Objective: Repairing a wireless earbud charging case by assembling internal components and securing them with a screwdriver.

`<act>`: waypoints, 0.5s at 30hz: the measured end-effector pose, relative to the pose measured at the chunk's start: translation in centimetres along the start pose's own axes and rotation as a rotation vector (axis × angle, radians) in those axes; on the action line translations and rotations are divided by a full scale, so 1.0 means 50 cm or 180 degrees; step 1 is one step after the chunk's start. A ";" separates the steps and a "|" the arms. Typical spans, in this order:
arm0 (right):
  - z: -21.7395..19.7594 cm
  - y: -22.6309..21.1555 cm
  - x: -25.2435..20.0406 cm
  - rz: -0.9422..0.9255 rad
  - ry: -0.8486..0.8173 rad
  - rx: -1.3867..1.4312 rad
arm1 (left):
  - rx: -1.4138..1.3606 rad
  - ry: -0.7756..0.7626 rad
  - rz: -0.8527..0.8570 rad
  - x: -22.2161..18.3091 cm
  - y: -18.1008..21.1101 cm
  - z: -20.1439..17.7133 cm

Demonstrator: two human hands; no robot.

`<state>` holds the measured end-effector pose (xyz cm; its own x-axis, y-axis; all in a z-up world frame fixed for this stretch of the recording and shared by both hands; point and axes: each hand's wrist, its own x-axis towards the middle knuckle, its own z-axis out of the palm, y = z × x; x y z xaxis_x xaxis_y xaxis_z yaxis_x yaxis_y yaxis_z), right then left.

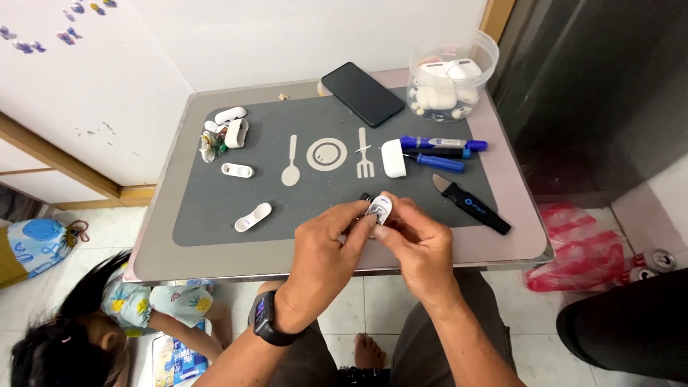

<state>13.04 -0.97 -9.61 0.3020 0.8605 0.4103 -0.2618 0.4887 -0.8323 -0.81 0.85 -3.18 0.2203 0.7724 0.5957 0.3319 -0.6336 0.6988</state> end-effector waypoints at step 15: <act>0.016 -0.024 -0.010 0.0517 0.0530 -0.0600 | -0.0295 -0.0063 -0.0316 -0.029 0.020 0.005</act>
<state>12.47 -1.88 -8.53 0.4203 0.8822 0.2123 -0.1489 0.2978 -0.9429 -0.56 -0.88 -3.44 0.2089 0.8315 0.5147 0.2671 -0.5548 0.7880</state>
